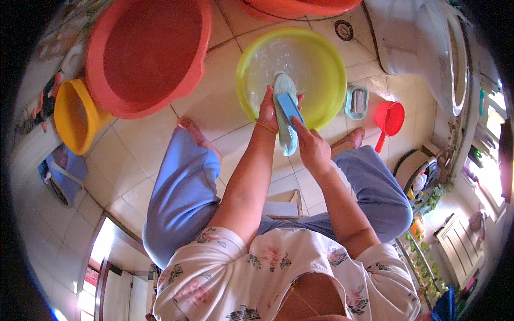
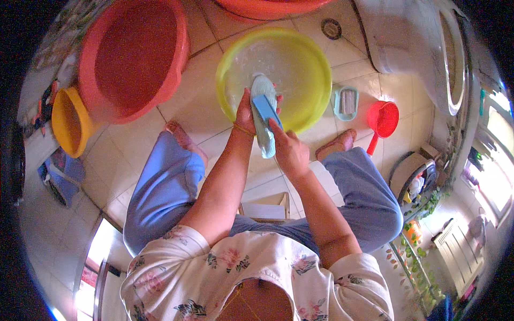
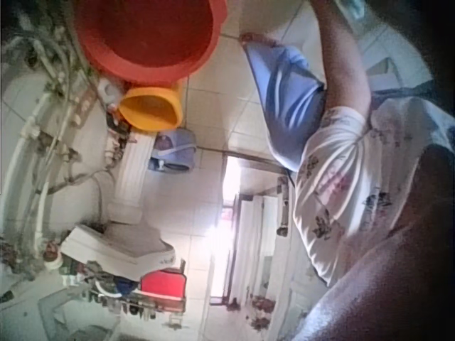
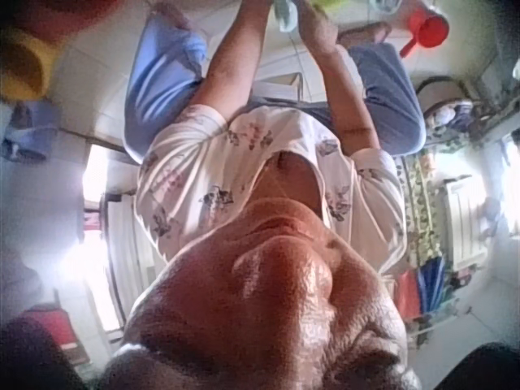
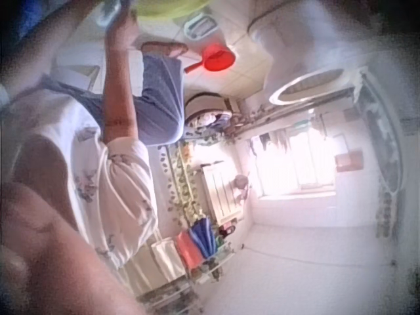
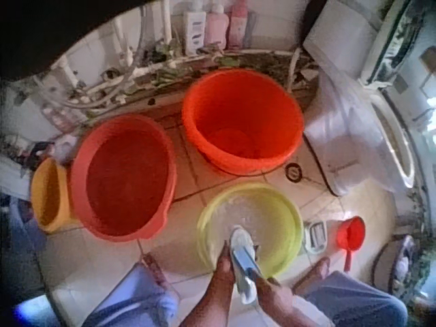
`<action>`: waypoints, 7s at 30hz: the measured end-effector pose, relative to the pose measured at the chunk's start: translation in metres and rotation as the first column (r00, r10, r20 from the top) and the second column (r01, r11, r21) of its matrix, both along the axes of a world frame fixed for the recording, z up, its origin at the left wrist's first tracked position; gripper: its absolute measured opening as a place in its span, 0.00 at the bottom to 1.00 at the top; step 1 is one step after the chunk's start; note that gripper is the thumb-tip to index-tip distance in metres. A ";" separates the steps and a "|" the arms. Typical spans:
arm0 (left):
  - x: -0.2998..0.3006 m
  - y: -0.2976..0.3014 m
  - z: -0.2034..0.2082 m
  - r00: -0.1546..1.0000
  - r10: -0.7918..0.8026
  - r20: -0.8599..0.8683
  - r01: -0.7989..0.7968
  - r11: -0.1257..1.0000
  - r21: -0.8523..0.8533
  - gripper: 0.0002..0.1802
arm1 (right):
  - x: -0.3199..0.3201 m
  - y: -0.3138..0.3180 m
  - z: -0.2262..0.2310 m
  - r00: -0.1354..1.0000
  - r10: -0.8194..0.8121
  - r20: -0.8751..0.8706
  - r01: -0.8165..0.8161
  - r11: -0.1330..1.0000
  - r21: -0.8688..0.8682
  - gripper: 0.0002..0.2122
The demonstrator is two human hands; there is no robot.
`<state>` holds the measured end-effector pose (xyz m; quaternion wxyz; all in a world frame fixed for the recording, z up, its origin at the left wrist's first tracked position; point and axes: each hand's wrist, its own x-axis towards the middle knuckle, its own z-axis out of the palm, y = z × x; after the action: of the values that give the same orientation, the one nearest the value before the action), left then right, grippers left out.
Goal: The person scrubs a pair of light-colored slippers with a brush in a yellow basin of water, rinses them, and then carries them to a balcony to hang them on a clothesline to dry.
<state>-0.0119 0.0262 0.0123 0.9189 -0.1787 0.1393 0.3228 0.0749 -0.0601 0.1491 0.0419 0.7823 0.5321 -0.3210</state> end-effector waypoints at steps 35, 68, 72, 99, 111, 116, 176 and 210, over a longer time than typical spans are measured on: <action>-0.004 -0.002 -0.015 0.966 -0.111 -0.235 0.122 0.992 0.035 0.31 | 0.096 0.046 -0.109 0.989 -0.142 0.052 0.148 0.980 -0.132 0.16; 0.007 -0.008 -0.020 0.898 -0.044 -0.438 0.124 0.980 0.157 0.32 | 0.099 0.044 -0.101 0.971 -0.185 0.155 0.208 0.966 -0.154 0.16; 0.006 -0.011 -0.023 0.789 0.033 -0.613 0.113 0.974 0.198 0.27 | 0.068 0.027 -0.074 0.975 -0.207 -0.080 0.215 0.971 0.105 0.17; 0.003 -0.006 -0.049 0.747 0.213 -0.630 -0.156 0.977 0.146 0.28 | 0.037 0.016 -0.045 0.972 -0.207 -0.114 0.205 0.978 -0.034 0.18; -0.001 0.017 -0.015 0.856 0.394 -0.334 -0.320 0.912 0.255 0.33 | 0.031 -0.039 -0.050 0.803 -0.546 -0.241 0.589 0.787 0.181 0.17; 0.005 0.018 0.013 0.842 0.396 -0.368 -0.322 0.914 0.247 0.34 | 0.058 -0.037 -0.072 0.939 -0.342 0.024 0.343 0.934 -0.102 0.17; 0.010 -0.021 0.022 0.786 0.472 -0.400 -0.560 0.817 -0.135 0.22 | -0.143 0.177 -0.067 0.548 -0.157 -0.821 0.524 0.830 0.191 0.10; 0.010 -0.025 0.018 0.797 0.445 -0.408 -0.497 0.867 -0.026 0.24 | -0.029 0.191 -0.016 0.927 0.375 0.017 -0.310 0.741 0.596 0.26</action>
<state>-0.0016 0.0010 0.0299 0.7490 -0.2003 0.2910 0.5605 0.0455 0.1305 0.1332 -0.1721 0.6271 0.7410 -0.1673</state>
